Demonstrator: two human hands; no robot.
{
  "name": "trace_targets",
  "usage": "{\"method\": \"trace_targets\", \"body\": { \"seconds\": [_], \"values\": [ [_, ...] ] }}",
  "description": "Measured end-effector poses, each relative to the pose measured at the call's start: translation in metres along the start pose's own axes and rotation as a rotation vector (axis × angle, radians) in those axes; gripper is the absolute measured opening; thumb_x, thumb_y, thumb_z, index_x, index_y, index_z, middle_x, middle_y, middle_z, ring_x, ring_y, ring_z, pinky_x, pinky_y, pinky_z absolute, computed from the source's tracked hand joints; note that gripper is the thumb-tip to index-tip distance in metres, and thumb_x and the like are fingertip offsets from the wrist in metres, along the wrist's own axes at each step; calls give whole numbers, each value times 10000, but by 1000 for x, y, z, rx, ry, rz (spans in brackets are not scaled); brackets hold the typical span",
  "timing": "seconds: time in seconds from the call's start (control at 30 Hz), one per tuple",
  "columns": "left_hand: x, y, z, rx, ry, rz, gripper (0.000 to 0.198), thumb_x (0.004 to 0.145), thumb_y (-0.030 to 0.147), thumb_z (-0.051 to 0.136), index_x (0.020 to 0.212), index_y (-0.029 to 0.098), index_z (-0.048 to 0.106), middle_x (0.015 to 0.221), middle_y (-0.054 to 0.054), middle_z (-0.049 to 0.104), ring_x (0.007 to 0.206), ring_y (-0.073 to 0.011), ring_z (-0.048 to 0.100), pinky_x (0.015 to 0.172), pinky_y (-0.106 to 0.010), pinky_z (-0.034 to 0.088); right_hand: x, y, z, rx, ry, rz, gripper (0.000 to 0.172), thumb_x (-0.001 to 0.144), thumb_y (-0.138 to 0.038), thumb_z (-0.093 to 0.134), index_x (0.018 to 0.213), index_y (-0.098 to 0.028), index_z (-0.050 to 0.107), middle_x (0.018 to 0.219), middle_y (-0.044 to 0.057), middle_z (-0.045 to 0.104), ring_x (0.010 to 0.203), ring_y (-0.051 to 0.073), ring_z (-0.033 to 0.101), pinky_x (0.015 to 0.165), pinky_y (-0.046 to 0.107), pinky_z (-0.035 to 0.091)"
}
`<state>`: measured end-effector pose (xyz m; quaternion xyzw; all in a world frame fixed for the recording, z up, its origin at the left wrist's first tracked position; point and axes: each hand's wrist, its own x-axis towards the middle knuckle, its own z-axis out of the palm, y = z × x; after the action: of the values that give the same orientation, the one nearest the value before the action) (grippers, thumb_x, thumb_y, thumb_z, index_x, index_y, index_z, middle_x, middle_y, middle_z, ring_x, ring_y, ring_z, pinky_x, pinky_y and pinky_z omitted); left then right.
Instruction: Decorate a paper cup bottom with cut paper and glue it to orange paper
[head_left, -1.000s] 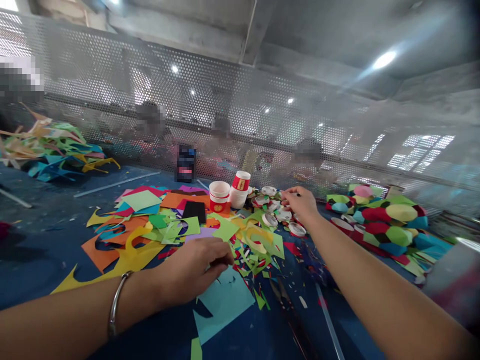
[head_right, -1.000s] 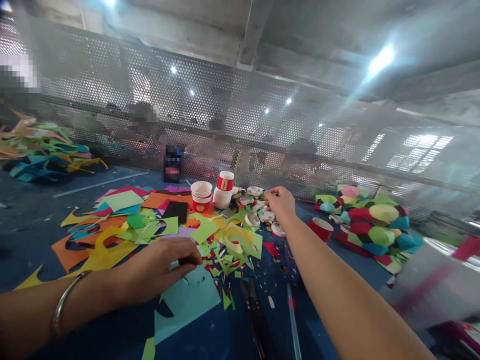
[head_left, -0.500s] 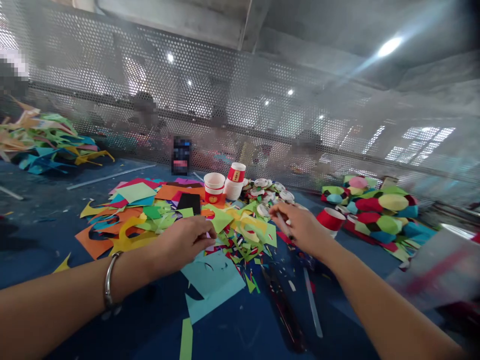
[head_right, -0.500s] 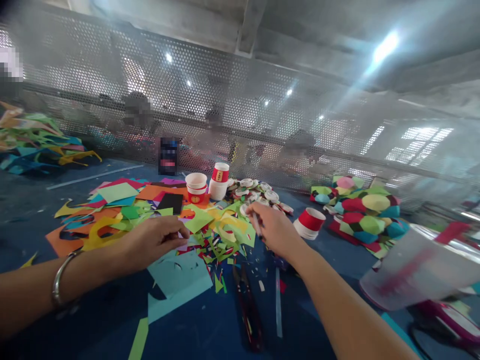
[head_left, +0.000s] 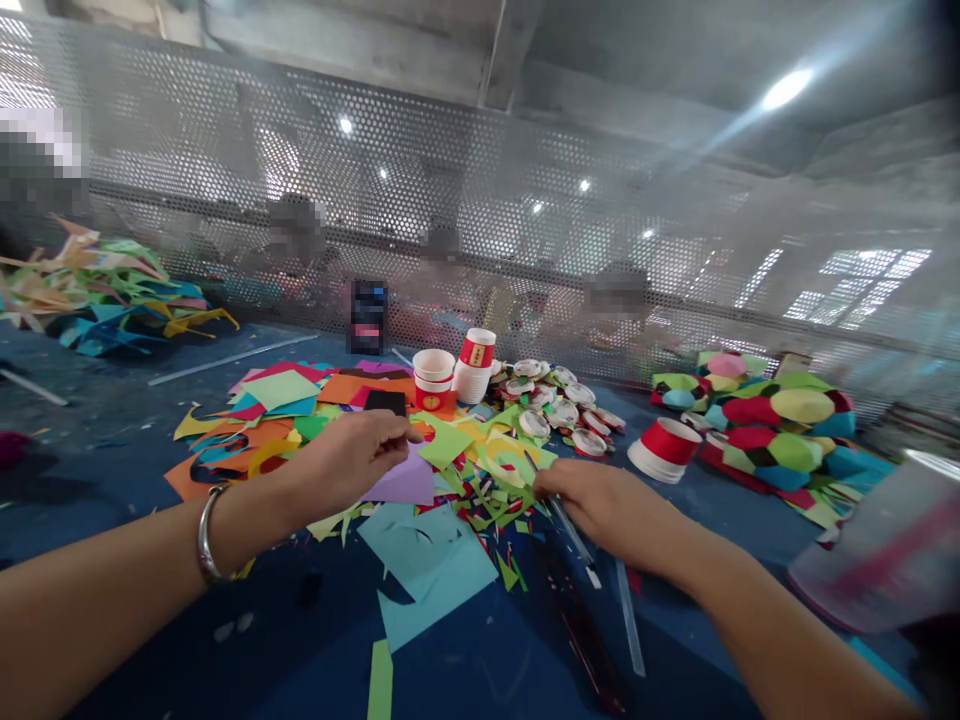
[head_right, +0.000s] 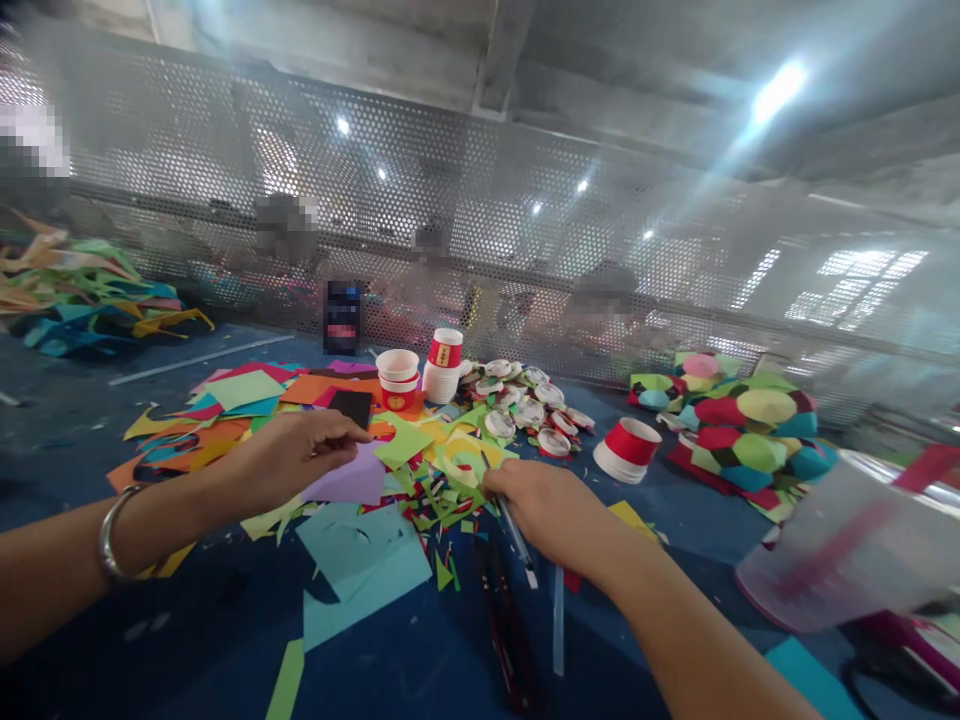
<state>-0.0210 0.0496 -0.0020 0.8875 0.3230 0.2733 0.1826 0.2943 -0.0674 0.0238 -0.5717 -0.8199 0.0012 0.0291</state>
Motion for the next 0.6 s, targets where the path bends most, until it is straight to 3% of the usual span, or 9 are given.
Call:
{"method": "trace_targets", "body": {
  "seconds": [0.07,0.17,0.27,0.37,0.53,0.6],
  "values": [
    [0,1,2,-41,-41,-31,263,854,181,562,1086,241,671,947,-14,702,826,-154,665,722,-271,516,-1,1,-1,-4,4,5,293,894,-104,458,1019,-246,681,965,58,715,890,214,668,792,318,482],
    [1,6,4,-107,-82,-79,258,871,233,567,1122,240,624,821,13,694,672,-132,663,596,-235,510,-3,0,-3,-2,13,24,276,925,-148,467,1075,-258,671,966,54,723,868,211,677,772,316,485],
    [5,13,3,2,-12,-36,166,923,326,543,1036,237,625,722,30,667,572,-126,623,513,-228,457,-4,-1,-7,1,23,50,232,950,-199,476,1085,-255,657,977,60,727,864,214,678,753,318,482],
    [19,18,-1,233,132,98,120,930,274,530,933,227,640,831,-1,679,741,-162,640,627,-267,477,-3,-2,-9,-5,27,67,207,968,-232,466,1065,-232,650,945,68,723,830,220,674,722,324,471],
    [66,9,-6,329,269,143,241,925,284,536,1141,204,608,1142,-95,576,1111,-255,538,970,-410,444,-1,-1,-9,0,25,73,195,977,-265,468,1001,-208,653,853,64,705,741,214,653,656,314,442],
    [87,0,-4,348,276,144,256,937,290,514,1154,196,612,1175,-113,553,1167,-271,502,1018,-439,415,-1,1,-9,9,30,67,198,981,-275,467,982,-209,653,843,61,702,738,210,649,658,310,441]
  ]
}}
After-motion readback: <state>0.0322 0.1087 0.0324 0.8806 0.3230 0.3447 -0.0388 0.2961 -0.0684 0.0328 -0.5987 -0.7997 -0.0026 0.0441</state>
